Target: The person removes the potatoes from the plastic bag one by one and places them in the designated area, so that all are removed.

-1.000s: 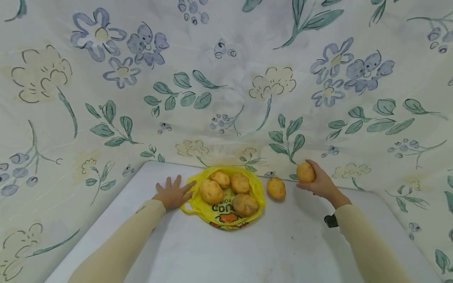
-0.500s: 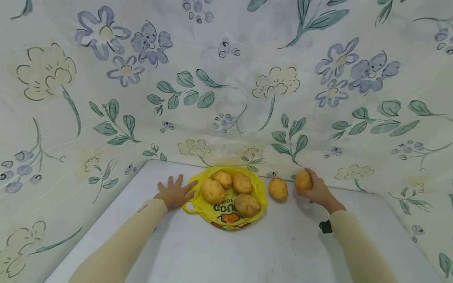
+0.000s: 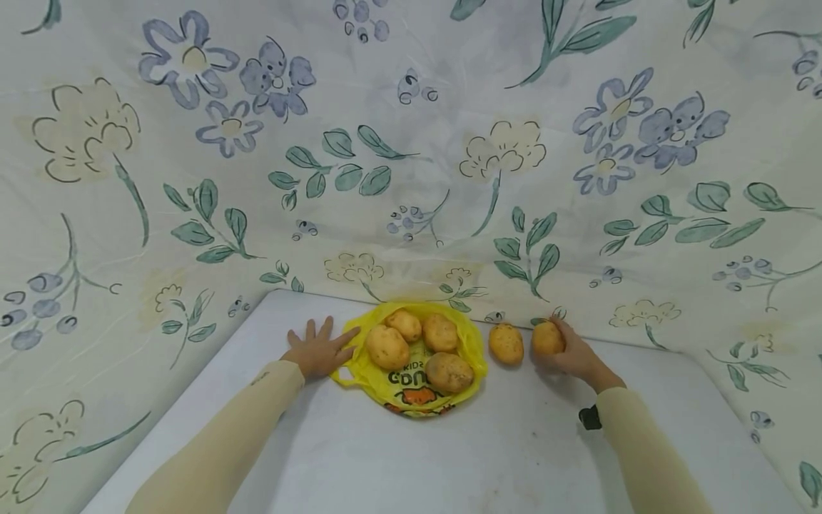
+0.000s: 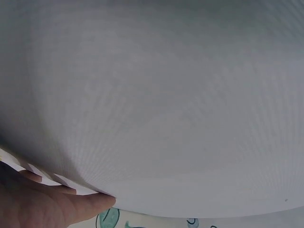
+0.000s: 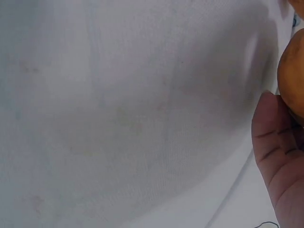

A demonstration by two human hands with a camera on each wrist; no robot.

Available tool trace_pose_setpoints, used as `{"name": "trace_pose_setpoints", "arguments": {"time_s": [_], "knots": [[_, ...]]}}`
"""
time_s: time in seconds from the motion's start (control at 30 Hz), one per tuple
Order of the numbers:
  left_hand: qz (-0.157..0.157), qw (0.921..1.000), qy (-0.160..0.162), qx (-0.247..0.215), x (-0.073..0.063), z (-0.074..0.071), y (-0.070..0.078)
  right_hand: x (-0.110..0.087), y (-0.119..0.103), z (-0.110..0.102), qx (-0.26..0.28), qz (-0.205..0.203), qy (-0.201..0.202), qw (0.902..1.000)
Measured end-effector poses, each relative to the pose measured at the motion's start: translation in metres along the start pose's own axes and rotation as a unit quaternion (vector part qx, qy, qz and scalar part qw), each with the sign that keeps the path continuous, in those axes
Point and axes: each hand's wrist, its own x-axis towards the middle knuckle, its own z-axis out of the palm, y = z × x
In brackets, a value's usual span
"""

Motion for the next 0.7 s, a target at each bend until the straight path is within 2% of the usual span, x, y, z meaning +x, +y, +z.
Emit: {"name": "trace_pose_setpoints", "arguments": {"time_s": [0.27,0.7], "knots": [[-0.001,1.0000,0.000,0.000,0.0008,0.0010,-0.0007,0.0064,0.0034,0.0073,0.004,0.007,-0.014,0.9999],[0.001,1.0000,0.007,0.001,0.0026,0.0029,-0.0021,0.0038,0.0006,0.0105,0.000,-0.002,-0.021,0.9998]]}}
